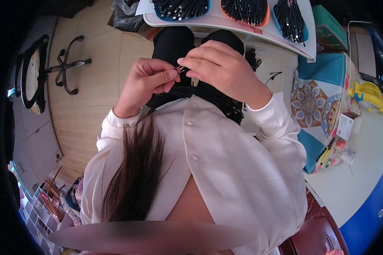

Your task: The person repeatedly picks up black wire bundles, strips the ends, and twists the exposed strands together by hand. They place the finished bundles into one of three bowls on the table and continue the process with new bundles.

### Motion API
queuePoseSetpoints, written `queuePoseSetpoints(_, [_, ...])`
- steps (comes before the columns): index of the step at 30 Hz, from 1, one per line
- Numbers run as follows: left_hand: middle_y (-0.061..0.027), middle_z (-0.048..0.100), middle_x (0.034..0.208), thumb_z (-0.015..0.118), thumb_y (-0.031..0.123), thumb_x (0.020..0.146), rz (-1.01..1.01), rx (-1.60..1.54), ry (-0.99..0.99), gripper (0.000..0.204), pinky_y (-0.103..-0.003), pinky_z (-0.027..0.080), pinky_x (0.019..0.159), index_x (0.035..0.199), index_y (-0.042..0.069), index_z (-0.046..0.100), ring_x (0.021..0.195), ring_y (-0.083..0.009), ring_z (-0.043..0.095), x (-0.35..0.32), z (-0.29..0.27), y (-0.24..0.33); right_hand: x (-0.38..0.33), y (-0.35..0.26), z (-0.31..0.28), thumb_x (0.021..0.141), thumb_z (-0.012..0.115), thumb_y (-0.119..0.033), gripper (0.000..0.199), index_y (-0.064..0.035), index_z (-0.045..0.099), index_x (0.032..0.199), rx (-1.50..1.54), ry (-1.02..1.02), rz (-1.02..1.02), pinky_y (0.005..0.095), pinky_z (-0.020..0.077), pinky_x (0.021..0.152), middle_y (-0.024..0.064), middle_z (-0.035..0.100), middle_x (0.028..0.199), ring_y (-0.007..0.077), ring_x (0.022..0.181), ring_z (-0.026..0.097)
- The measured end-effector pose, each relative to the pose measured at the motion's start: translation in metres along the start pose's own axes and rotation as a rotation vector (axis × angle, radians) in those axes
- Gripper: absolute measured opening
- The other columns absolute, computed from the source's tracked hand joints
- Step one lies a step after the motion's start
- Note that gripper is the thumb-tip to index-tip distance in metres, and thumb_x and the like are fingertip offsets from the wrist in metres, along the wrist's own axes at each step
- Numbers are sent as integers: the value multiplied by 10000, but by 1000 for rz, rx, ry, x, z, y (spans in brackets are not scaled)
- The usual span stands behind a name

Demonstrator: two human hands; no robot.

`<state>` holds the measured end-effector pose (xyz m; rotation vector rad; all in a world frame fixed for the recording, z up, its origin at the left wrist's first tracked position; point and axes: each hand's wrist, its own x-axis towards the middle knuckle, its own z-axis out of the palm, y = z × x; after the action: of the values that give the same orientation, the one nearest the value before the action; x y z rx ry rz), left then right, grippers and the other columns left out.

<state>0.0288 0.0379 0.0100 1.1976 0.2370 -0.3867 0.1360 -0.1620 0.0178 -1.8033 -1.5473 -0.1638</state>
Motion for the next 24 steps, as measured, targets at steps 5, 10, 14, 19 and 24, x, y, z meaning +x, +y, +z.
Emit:
queuePoseSetpoints(5, [-16, 595, 640, 631, 86, 900, -10, 51, -14, 131, -180, 354, 471, 845, -23, 679, 557, -41, 508, -2, 0, 2, 0, 2, 3, 630, 794, -40, 338, -19, 664, 941, -6, 13, -75, 320, 496, 641, 85, 626, 873, 250, 749, 592])
queuePoseSetpoints(10, [-13, 599, 643, 623, 73, 904, 18, 98, -19, 130, -182, 368, 481, 835, -26, 670, 563, -39, 516, -2, 3, 2, -3, 1, 3, 635, 786, -3, 292, -13, 640, 887, -12, 31, -88, 320, 490, 630, 92, 610, 849, 257, 734, 581])
queuePoseSetpoints(14, [-15, 606, 646, 617, 62, 905, 45, 198, -6, 130, -189, 381, 489, 834, -36, 665, 564, -41, 520, -2, 6, 1, -4, -1, 2, 655, 773, -8, 256, -22, 632, 868, 28, -5, -28, 332, 495, 669, 80, 604, 842, 255, 757, 583])
queuePoseSetpoints(19, [-28, 612, 642, 628, 44, 887, 81, 283, -26, 117, -205, 397, 493, 818, -45, 659, 570, -42, 524, -2, 8, 0, -3, -1, 2, 621, 751, 55, 263, -12, 606, 830, 119, 11, -21, 316, 466, 612, 83, 581, 803, 265, 695, 550])
queuePoseSetpoints(24, [-67, 581, 627, 628, 16, 839, 490, 738, 10, 59, -272, 430, 476, 843, -40, 642, 521, -125, 551, -2, 11, -8, -9, -5, -1, 748, 688, 27, 122, -14, 597, 819, 490, -193, 453, 258, 445, 593, 30, 574, 789, 143, 687, 533])
